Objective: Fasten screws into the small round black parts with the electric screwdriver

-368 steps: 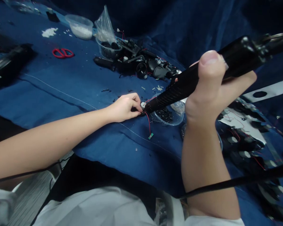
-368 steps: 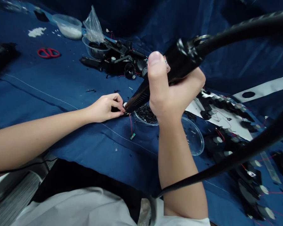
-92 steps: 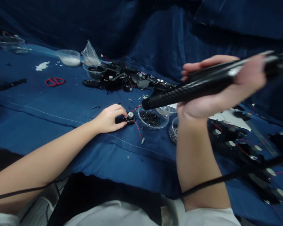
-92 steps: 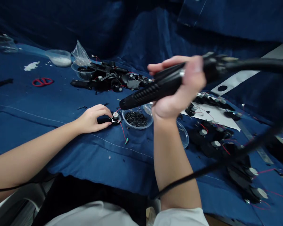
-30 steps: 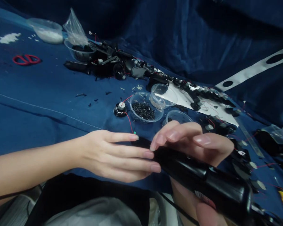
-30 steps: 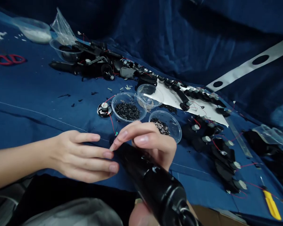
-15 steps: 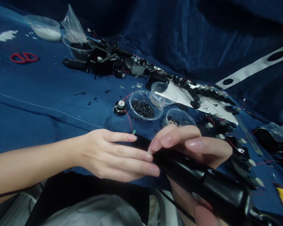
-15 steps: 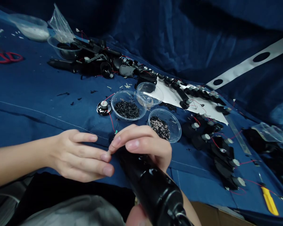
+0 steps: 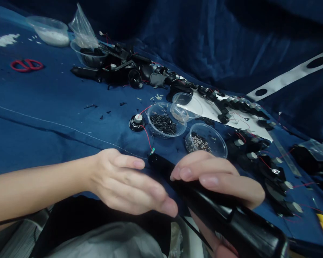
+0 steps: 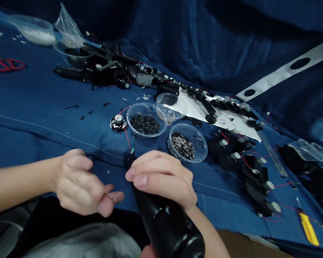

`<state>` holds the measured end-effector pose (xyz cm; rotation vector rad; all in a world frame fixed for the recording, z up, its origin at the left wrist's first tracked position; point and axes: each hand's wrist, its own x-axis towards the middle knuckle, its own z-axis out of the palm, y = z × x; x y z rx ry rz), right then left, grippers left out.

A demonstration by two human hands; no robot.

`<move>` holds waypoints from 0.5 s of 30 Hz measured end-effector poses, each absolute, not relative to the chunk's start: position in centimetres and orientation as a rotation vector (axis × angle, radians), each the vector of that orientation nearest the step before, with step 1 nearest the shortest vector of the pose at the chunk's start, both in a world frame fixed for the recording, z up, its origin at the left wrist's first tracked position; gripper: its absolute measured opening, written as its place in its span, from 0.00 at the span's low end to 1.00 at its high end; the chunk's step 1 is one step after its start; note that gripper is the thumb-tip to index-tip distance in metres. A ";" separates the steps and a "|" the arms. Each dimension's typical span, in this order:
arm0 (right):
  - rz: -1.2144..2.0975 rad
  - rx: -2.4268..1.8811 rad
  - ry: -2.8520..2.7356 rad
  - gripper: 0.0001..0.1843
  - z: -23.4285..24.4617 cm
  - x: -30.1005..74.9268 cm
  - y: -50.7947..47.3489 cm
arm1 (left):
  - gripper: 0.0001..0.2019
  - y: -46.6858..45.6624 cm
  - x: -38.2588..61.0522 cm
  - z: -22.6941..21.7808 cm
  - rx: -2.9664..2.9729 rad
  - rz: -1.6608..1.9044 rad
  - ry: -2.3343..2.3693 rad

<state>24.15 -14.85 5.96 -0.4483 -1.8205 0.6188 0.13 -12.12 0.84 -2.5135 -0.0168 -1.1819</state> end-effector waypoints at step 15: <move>0.559 -0.366 -1.974 0.22 5.6 24.3 -14.1 | 0.10 -12.2 0.5 2.0 -2.703 -1.141 -0.018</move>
